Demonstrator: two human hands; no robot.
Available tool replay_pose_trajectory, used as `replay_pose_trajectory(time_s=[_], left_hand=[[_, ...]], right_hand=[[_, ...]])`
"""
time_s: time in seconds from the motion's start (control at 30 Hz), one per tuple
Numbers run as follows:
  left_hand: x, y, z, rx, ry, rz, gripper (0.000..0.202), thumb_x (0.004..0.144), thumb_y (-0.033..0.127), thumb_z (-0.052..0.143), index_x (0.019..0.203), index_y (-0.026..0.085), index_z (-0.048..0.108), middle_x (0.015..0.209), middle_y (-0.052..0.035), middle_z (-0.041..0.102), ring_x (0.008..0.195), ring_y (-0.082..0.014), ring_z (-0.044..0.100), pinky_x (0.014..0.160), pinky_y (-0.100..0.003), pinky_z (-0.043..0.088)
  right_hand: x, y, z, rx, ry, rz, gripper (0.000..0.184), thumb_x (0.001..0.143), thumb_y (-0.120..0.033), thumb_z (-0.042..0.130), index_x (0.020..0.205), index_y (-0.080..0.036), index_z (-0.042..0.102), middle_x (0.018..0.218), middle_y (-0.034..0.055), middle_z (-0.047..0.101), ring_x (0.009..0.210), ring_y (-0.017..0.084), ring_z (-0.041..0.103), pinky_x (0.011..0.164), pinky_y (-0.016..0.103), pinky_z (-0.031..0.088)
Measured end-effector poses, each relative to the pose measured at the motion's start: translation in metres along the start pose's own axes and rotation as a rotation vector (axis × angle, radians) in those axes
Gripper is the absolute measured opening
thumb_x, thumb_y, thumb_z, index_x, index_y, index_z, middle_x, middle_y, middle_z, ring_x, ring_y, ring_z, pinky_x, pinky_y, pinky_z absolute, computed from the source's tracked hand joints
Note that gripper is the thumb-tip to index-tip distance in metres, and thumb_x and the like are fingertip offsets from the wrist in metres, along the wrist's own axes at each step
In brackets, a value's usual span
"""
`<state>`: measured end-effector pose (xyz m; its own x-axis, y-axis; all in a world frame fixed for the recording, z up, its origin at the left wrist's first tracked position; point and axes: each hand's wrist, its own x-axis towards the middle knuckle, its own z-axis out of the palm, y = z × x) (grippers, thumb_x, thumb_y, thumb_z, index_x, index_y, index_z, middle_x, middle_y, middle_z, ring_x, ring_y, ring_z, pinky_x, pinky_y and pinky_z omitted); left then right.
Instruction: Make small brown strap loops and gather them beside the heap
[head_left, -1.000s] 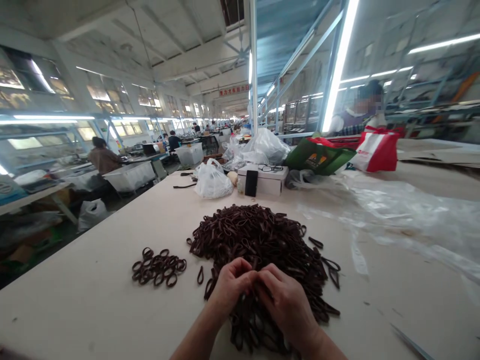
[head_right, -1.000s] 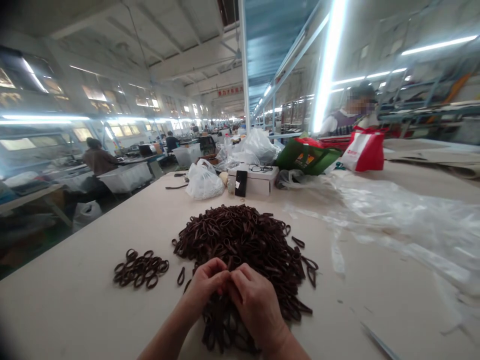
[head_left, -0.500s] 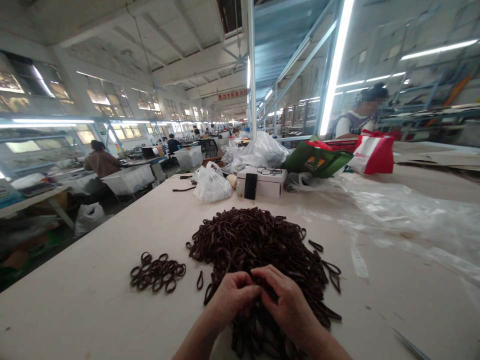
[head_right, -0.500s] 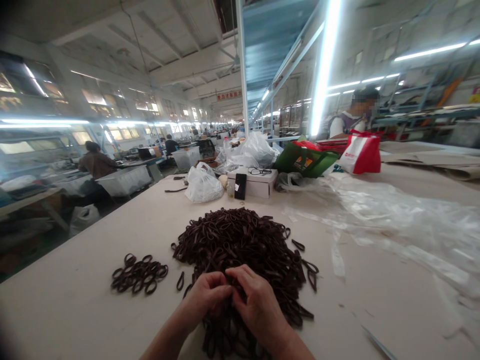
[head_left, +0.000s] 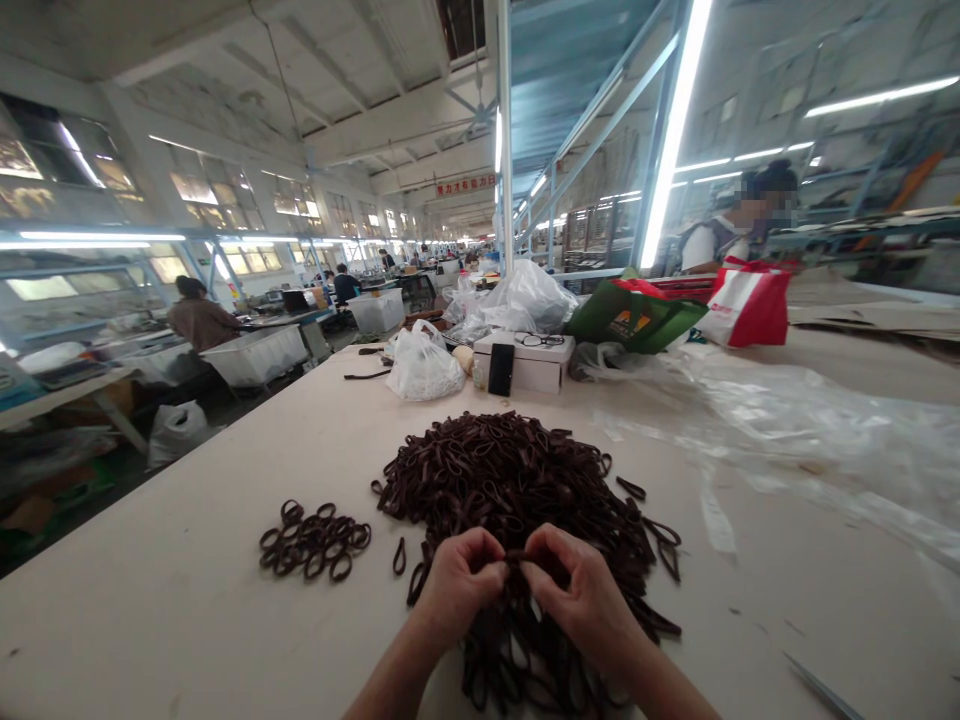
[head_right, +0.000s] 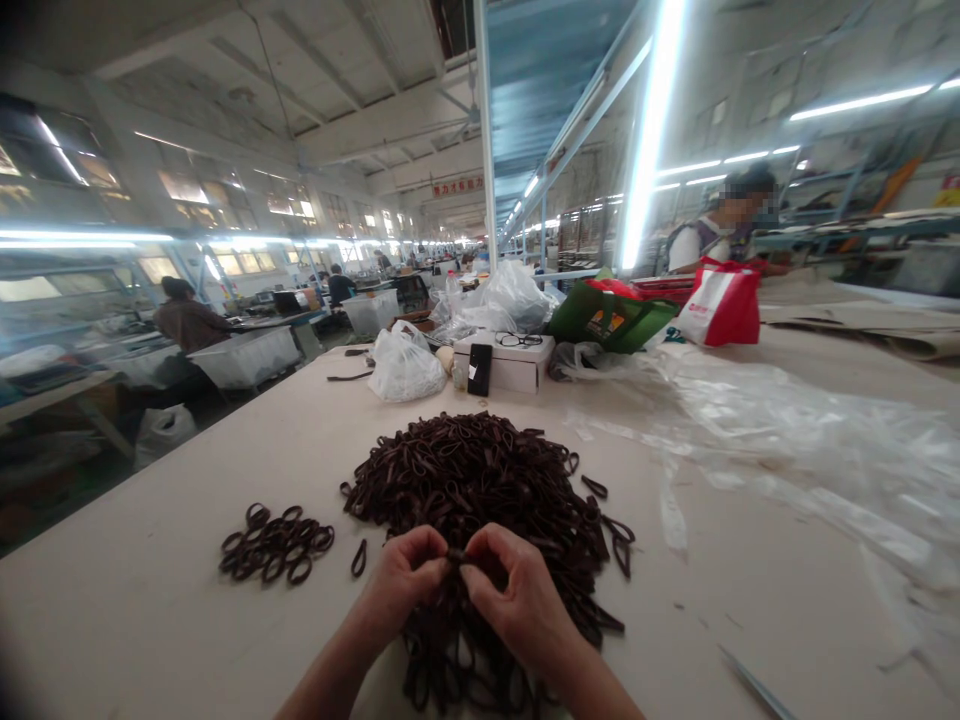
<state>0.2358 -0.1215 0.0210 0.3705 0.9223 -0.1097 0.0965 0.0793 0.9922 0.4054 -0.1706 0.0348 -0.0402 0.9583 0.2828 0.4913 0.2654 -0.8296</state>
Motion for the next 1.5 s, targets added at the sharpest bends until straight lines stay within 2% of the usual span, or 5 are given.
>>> replay_pose_trajectory(time_s=[0.37, 1.0, 1.13, 1.37, 1.5], left_hand=[[-0.002, 0.003, -0.006, 0.160, 0.056, 0.120, 0.012, 0.076, 0.027, 0.062, 0.077, 0.016, 0.063, 0.067, 0.0010, 0.058, 0.063, -0.0121, 0.048, 0.059, -0.023, 0.037], [-0.011, 0.005, 0.012, 0.628, 0.302, 0.266, 0.006, 0.078, 0.020, 0.056, 0.080, 0.025, 0.056, 0.065, 0.0031, 0.057, 0.059, -0.0146, 0.053, 0.060, -0.026, 0.035], [-0.009, 0.010, -0.020, 0.724, 0.431, 0.199, 0.007, 0.081, 0.020, 0.053, 0.086, 0.023, 0.057, 0.066, 0.0038, 0.058, 0.059, -0.0132, 0.053, 0.061, -0.024, 0.038], [-0.033, 0.003, -0.149, 0.984, 0.767, -0.155, 0.010, 0.085, 0.024, 0.055, 0.093, 0.021, 0.060, 0.071, 0.0005, 0.067, 0.067, -0.0151, 0.062, 0.067, -0.025, 0.042], [-0.044, -0.005, -0.162, 0.941, 0.669, -0.138, 0.014, 0.085, 0.033, 0.058, 0.092, 0.021, 0.061, 0.073, 0.0006, 0.070, 0.062, -0.0141, 0.062, 0.064, -0.024, 0.043]], right_hand=[[-0.001, 0.001, 0.010, -0.011, -0.027, -0.178, 0.014, 0.077, -0.008, 0.049, 0.076, -0.022, 0.048, 0.080, -0.0009, 0.054, 0.072, 0.013, 0.055, 0.065, 0.025, 0.044], [-0.003, -0.002, 0.012, -0.246, 0.069, -0.005, 0.008, 0.084, -0.026, 0.050, 0.080, -0.023, 0.057, 0.065, -0.0019, 0.063, 0.059, 0.016, 0.060, 0.058, 0.027, 0.045], [-0.001, 0.001, 0.013, -0.227, 0.035, -0.054, 0.018, 0.086, -0.039, 0.056, 0.092, -0.023, 0.058, 0.066, -0.0032, 0.063, 0.052, 0.014, 0.058, 0.054, 0.025, 0.045], [0.002, 0.010, 0.013, -0.364, 0.143, -0.188, 0.019, 0.090, -0.033, 0.051, 0.097, -0.021, 0.064, 0.077, 0.0025, 0.070, 0.063, 0.016, 0.065, 0.063, 0.028, 0.050], [0.003, 0.010, 0.013, -0.376, 0.128, -0.218, 0.018, 0.091, -0.032, 0.050, 0.093, -0.021, 0.065, 0.082, 0.0037, 0.072, 0.067, 0.017, 0.066, 0.065, 0.028, 0.050]])
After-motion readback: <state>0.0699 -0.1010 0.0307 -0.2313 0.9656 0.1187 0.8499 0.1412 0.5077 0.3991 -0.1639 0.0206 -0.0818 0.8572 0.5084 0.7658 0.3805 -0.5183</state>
